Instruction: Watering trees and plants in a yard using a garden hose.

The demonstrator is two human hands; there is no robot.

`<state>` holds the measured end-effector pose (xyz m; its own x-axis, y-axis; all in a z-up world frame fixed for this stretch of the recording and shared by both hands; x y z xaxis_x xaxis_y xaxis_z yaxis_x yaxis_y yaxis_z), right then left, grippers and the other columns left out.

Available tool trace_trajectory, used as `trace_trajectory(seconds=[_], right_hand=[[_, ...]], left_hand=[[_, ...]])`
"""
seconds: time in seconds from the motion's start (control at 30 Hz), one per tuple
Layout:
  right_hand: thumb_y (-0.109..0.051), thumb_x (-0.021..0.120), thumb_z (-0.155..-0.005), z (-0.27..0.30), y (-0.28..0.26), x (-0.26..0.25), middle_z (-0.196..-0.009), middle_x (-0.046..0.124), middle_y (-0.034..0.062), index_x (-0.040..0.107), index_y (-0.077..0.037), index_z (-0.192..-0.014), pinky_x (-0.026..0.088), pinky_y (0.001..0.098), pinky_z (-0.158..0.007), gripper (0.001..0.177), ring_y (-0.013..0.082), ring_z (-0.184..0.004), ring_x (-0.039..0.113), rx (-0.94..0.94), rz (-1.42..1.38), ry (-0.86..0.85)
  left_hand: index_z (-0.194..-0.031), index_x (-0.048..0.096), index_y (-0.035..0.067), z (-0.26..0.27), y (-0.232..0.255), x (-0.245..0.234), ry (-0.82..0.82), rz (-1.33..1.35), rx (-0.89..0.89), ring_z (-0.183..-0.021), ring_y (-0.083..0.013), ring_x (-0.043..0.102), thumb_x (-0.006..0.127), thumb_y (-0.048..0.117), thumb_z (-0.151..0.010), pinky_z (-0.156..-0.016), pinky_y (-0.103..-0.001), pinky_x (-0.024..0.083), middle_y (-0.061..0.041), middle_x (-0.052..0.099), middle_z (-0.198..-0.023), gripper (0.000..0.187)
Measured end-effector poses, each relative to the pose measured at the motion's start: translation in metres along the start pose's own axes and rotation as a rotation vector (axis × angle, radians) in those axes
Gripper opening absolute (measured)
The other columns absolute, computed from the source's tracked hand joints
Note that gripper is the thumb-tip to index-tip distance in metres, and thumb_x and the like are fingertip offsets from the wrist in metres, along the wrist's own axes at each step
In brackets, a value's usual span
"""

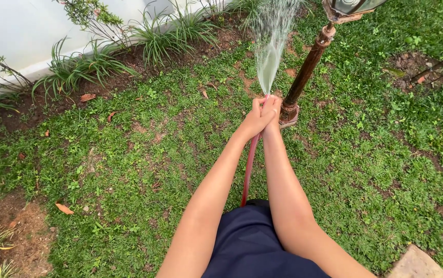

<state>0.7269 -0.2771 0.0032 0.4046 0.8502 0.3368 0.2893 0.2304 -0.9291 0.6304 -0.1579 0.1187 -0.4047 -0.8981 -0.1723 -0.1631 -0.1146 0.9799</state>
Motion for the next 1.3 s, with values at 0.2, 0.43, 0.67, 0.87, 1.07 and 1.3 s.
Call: trace_trajectory(seconds=[0.2,0.43,0.67,0.87,1.07,1.3], right_hand=[[-0.031,0.047,-0.107,0.020,-0.012,0.021,-0.070,0.048,0.0003,0.047,-0.010,-0.104,0.036,0.0273,-0.041,0.021,0.0090,-0.049,0.044,0.064,0.053,0.039],[-0.035,0.048,-0.107,0.054,0.012,0.067,-0.075,0.050,0.0017,0.048,-0.007,-0.104,0.041,0.0327,-0.048,0.028,0.0118,-0.059,0.048,0.129,0.133,-0.076],[-0.039,0.047,-0.107,0.099,0.056,0.127,-0.079,0.053,0.0020,0.047,-0.010,-0.111,0.044,0.0324,-0.050,0.030,0.0117,-0.060,0.050,0.272,0.160,-0.186],[-0.040,0.045,-0.104,0.179,0.046,0.189,-0.076,0.053,0.0034,0.047,-0.013,-0.112,0.042,0.0332,-0.048,0.029,0.0134,-0.058,0.050,0.413,0.158,-0.339],[-0.041,0.045,-0.108,0.233,0.102,0.240,-0.080,0.054,0.0026,0.047,-0.010,-0.115,0.044,0.0321,-0.051,0.031,0.0121,-0.063,0.051,0.407,0.204,-0.537],[-0.038,0.046,-0.105,0.322,0.090,0.290,-0.081,0.053,0.0025,0.045,-0.010,-0.117,0.045,0.0329,-0.050,0.031,0.0123,-0.061,0.052,0.521,0.240,-0.805]], left_hand=[[-0.145,0.031,0.007,0.007,-0.012,-0.018,0.081,-0.094,-0.033,-0.118,-0.0372,0.068,0.061,0.049,-0.092,-0.103,-0.043,0.051,-0.030,0.063,-0.130,0.074],[-0.144,0.029,0.010,0.044,-0.006,-0.058,0.157,-0.039,-0.226,-0.094,-0.0382,0.074,0.058,0.049,-0.086,-0.077,-0.047,0.061,-0.025,0.065,-0.124,0.076],[-0.143,0.030,0.012,0.096,-0.006,-0.109,0.328,-0.019,-0.312,-0.086,-0.0332,0.075,0.059,0.053,-0.086,-0.064,-0.043,0.061,-0.023,0.067,-0.119,0.076],[-0.142,0.033,0.011,0.148,-0.032,-0.154,0.511,0.009,-0.356,-0.088,-0.0343,0.075,0.060,0.055,-0.085,-0.067,-0.044,0.062,-0.024,0.069,-0.114,0.077],[-0.144,0.033,0.010,0.209,-0.056,-0.195,0.713,0.001,-0.356,-0.105,-0.0350,0.071,0.061,0.056,-0.088,-0.088,-0.043,0.056,-0.025,0.067,-0.121,0.078],[-0.144,0.032,0.007,0.282,-0.089,-0.225,0.979,0.086,-0.310,-0.114,-0.0345,0.070,0.064,0.055,-0.088,-0.098,-0.043,0.052,-0.023,0.067,-0.125,0.080]])
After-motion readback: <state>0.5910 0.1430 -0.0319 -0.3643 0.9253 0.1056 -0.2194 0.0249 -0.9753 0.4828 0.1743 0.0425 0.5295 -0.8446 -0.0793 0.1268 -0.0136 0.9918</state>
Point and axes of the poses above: each hand's wrist, its own z-axis away from the middle knuckle, its own x-axis out of the palm, y = z × x, the point moved 5 cm from there along -z, towards the middle knuckle
